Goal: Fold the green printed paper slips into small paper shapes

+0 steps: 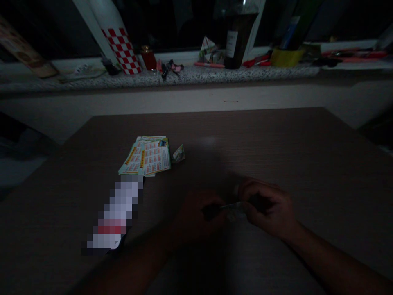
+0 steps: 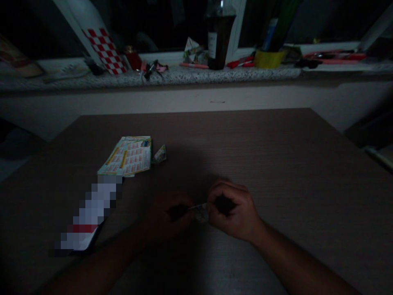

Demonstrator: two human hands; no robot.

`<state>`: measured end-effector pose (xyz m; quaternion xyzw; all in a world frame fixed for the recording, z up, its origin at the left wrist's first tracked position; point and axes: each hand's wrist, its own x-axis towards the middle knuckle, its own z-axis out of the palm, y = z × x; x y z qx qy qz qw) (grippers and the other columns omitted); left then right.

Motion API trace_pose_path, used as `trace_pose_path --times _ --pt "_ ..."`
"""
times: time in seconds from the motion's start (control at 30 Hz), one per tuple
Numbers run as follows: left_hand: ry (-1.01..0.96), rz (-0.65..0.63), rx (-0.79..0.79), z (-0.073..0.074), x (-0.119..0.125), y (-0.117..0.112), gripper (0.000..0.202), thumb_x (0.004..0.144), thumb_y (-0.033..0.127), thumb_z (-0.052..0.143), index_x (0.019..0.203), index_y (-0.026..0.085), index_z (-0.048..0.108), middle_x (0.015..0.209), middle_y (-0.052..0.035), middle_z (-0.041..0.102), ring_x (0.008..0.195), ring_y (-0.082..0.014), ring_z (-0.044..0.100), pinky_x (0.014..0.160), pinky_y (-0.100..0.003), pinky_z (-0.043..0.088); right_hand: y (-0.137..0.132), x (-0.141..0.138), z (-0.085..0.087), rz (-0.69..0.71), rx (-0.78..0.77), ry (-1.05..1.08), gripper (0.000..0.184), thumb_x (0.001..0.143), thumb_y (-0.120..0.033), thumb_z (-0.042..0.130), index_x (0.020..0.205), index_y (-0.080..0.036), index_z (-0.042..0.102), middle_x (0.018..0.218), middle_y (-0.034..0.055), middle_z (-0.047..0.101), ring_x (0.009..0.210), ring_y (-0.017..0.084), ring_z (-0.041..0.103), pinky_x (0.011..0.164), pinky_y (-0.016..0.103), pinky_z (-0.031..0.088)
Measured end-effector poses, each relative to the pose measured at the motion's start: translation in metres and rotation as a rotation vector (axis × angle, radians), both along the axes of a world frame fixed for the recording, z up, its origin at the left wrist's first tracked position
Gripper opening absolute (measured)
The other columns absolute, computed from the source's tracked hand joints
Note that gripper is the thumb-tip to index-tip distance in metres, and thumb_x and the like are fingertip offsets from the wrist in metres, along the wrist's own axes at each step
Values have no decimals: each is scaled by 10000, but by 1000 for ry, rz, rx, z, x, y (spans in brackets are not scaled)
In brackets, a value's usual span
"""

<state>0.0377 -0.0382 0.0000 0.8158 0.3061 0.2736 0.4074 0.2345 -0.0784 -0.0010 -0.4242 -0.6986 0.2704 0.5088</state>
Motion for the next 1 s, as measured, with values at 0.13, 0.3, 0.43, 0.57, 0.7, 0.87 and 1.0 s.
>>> trace_pose_path --times 0.13,0.3,0.43,0.57,0.7,0.87,1.0 --pt "29 -75 -15 1 2 -2 204 859 288 557 755 152 667 656 -8 635 592 -106 561 580 -203 389 -1 -2 0 27 -30 -1 96 765 -119 581 744 -209 557 666 28 593 641 179 594 551 303 464" --pt "33 -65 -7 5 -1 0 212 881 281 544 789 143 677 667 -12 642 599 -109 573 578 -197 388 -1 -2 1 34 -16 19 104 762 -108 565 741 -209 554 657 28 590 624 177 581 552 305 459" --pt "16 -91 60 3 -2 0 216 882 283 542 782 142 671 652 -12 637 583 -105 563 574 -199 386 -1 -2 0 38 -24 38 118 753 -92 557 753 -210 549 665 21 575 634 175 575 563 301 458" --pt "24 -113 159 -1 -1 -1 216 894 272 527 770 151 656 653 -7 645 587 -101 564 585 -199 390 -1 -3 -1 28 -31 37 128 748 -83 553 738 -210 545 656 13 572 626 165 571 562 288 452" --pt "-2 -141 228 -3 -1 -1 233 907 276 509 778 143 650 650 -9 644 589 -100 561 571 -197 383 -3 -5 -3 24 -58 87 126 719 -83 534 708 -208 528 638 5 546 596 155 542 571 296 453" --pt "-51 -132 201 -2 0 -3 217 899 271 529 775 142 650 662 -11 644 594 -94 567 576 -193 393 -4 -5 -7 18 -115 112 105 732 -102 533 704 -203 525 643 5 538 575 137 508 515 261 412" --pt "-85 -81 115 2 2 -6 229 896 269 532 756 133 653 659 -16 649 580 -93 571 561 -189 399 -4 -6 -6 -38 -178 121 94 735 -119 536 687 -198 519 631 -8 520 551 119 472 489 239 384"
